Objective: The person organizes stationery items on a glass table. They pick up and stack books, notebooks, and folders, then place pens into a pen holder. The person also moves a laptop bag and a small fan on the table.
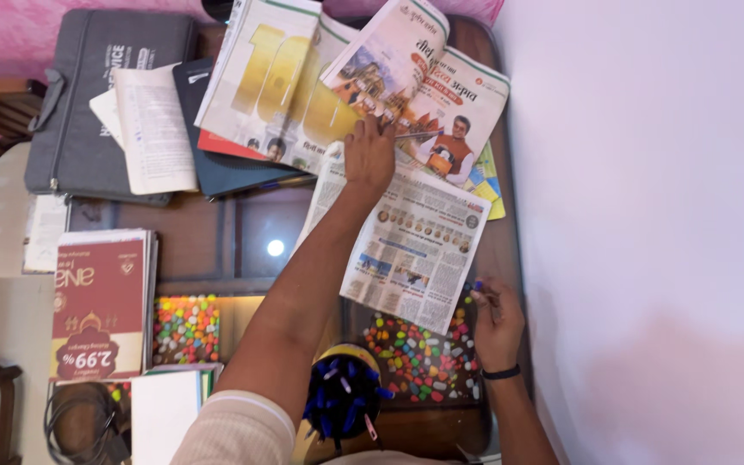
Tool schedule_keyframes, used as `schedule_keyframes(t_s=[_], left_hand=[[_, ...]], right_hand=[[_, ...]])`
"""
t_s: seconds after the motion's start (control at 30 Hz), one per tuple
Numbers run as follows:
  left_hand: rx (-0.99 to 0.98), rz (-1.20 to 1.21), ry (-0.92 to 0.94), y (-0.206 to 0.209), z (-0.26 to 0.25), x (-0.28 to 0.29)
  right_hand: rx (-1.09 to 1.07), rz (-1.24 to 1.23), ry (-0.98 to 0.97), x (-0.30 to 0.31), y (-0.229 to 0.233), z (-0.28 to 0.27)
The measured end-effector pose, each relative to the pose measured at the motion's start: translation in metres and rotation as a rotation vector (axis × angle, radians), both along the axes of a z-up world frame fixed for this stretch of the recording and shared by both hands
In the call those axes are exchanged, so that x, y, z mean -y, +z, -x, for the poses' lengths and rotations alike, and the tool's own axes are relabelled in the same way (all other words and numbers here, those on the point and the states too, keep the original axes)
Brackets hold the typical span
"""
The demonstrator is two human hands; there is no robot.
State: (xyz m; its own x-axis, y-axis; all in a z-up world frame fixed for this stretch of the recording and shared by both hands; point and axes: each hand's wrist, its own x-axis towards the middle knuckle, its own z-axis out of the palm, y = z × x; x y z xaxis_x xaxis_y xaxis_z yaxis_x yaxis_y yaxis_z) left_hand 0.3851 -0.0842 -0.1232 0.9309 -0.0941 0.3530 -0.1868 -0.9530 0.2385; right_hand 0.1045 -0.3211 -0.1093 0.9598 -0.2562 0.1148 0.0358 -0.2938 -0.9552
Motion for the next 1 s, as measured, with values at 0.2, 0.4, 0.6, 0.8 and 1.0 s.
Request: schedule_keyframes(t_s=[0.2,0.4,0.6,0.8,1.0], left_hand=[[-0.011,-0.055,0.024,0.003,-0.006,-0.004],[0.001,0.492,-0.156,0.078,0.083,-0.044],[-0.126,1.112,-0.166,0.136,0.232,-0.086],[-0.071,0.993,-0.160,0.179,0.340,-0.099],[-0.059,0.766,-0.298,0.179,0.373,-0.103]], right_hand=[[0.051,-0.287,-0.033,-0.002,0.020,-0.028],[0.146,-0.352,-0.047,-0.017,0.047,-0.018],[0.119,-0.270,0.016,-0.040,0.095,0.035],[0.141,-0.138,0.096,-0.068,0.116,0.099],[0.165,-0.044,0.115,-0.099,0.105,0.143]])
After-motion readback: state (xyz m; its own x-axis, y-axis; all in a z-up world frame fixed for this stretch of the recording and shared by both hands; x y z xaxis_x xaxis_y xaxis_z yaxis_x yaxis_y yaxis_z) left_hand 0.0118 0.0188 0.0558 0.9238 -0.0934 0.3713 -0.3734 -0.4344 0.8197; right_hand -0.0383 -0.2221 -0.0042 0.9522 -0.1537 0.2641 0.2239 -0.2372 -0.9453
